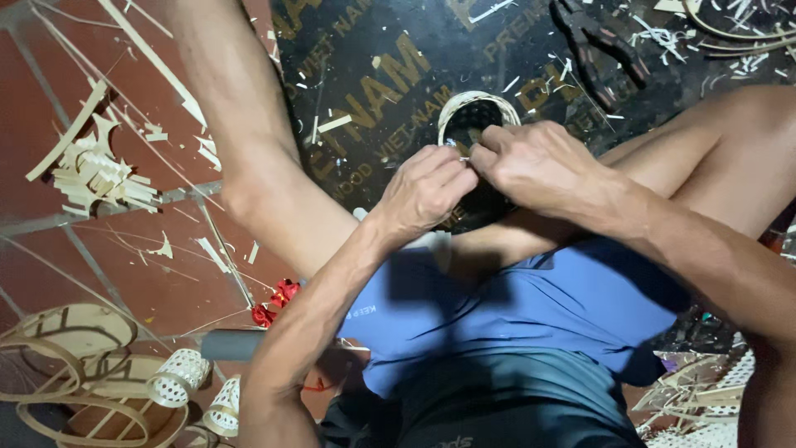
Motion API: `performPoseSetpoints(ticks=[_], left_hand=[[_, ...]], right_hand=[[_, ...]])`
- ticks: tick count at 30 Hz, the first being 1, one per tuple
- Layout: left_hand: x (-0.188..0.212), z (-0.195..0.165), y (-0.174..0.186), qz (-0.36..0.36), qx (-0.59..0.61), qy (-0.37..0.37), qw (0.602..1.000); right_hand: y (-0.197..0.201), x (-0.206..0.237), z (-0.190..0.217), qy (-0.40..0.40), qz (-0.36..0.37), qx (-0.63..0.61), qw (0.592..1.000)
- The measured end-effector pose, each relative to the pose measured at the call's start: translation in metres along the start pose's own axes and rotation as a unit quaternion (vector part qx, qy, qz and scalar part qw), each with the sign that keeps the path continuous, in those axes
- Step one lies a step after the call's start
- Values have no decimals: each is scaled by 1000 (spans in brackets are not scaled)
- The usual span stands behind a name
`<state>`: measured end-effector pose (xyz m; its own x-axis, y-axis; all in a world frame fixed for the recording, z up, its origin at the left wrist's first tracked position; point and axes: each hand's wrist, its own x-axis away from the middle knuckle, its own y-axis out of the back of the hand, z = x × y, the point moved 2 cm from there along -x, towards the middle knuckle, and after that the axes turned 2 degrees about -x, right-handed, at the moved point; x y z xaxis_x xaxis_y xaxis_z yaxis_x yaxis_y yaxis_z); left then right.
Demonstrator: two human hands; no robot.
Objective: The person sits on the workshop floor assembling small woven bamboo baskets. They fit a round wooden base into a woven cylinder, press and tuck the woven rim around it, bend thin wooden strips by hand, and use pliers to trim and secure parts of the basket.
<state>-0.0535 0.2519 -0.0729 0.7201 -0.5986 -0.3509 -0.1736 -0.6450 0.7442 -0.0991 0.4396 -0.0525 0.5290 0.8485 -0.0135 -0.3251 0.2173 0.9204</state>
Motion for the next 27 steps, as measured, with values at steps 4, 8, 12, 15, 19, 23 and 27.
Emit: performPoseSetpoints(ticks=[4,8,12,15,19,23,27], left_hand=[[0,6,1,10,-14,-33,999],[-3,8,4,27,-6,-26,999],[-3,7,7,42,13,-24,999],[-4,8,6,41,13,-26,999],[-8,12,3,40,6,-34,999],[-6,16,6,32,63,-25,997],[-3,18,5,6,85,-36,996]], right_hand=[[-6,-15,2,-57,90,-23,994],[-3,-15,-2,-33,69,-19,997],[-1,-13,-13,-47,126,-67,989],[-4,-21,-25,-90,225,-90,966],[-5,-36,-41,-147,322,-161,922],[-5,-43,-47,-157,327,-170,916],[-4,-38,-48,-157,281,-195,927]])
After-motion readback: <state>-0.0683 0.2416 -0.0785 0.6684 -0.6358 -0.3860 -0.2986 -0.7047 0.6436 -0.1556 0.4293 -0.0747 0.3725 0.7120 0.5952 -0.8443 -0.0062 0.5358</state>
